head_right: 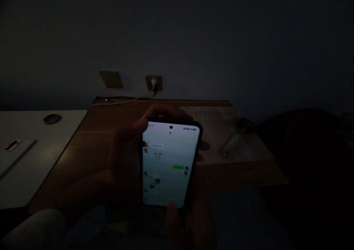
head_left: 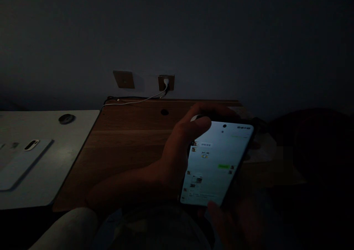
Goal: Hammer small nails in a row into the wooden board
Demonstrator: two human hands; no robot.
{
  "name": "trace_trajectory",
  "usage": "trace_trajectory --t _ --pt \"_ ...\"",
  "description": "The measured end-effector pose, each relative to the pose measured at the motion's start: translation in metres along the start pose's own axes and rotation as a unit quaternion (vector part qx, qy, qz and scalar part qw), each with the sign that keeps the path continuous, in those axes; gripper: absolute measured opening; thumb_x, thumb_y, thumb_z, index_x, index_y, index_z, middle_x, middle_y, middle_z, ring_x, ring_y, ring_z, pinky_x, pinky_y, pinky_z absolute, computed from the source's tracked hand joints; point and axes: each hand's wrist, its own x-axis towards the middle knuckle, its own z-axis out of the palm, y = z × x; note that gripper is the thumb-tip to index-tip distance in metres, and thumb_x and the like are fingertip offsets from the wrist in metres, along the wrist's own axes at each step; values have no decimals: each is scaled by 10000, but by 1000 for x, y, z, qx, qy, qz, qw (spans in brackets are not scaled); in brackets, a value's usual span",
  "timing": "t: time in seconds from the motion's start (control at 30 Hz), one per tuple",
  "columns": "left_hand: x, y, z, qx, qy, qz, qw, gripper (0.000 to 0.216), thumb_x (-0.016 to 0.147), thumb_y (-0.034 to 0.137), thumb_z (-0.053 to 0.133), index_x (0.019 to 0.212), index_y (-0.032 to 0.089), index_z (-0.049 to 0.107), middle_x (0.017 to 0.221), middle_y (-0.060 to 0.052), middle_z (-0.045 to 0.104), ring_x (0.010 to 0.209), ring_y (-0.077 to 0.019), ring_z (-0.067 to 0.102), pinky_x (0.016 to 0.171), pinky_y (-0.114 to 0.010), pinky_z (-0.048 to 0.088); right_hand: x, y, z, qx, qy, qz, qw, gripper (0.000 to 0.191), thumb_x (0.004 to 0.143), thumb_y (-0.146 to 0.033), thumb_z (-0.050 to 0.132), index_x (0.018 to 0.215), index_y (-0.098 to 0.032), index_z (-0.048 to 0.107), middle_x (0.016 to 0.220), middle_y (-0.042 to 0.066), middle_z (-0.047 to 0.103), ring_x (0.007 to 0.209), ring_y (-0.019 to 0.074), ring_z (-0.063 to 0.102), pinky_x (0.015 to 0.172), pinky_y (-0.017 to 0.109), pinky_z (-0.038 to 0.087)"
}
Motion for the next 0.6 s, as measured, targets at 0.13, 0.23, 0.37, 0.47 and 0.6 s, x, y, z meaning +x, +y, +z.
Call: trace_trajectory --t 0.13,0.23,0.37,0.47,0.6 --pt "2 -1 -2 10 -3 6 1000 427 810 584 653 1014 208 669 1004 -79 707 910 -302 707 738 -389 535 -7 -11 14 18 40 32 999 430 931 -494 680 1334 -347 650 903 25 685 719 211 678 625 300 597" --pt "2 -1 -2 5 -5 -7 1000 458 782 606 676 1025 218 665 986 -77 708 880 -316 713 721 -406 535 -8 -12 17 39 54 47 997 483 924 -498 692 1380 -354 625 1078 54 739 782 232 719 604 303 600" --pt "-1 0 0 -16 -11 -15 1000 445 814 586 675 1057 213 658 975 -72 700 802 -276 708 678 -375 535 0 -2 4 32 13 22 999 544 905 -449 729 1427 -360 606 1026 39 766 657 198 708 562 283 592" --pt "-2 0 0 -18 -5 -11 1000 409 822 552 679 1041 207 667 945 -62 697 811 -266 706 665 -345 532 6 6 -7 21 -47 1 999 581 914 -411 724 1477 -367 585 1087 52 799 729 249 763 557 305 603" --pt "0 -1 -3 -19 -7 0 1000 369 820 511 683 1028 207 687 977 -60 715 910 -294 727 731 -369 568 4 6 -9 11 -38 20 999 627 965 -476 649 1562 -341 513 1225 82 780 979 339 777 593 347 615"
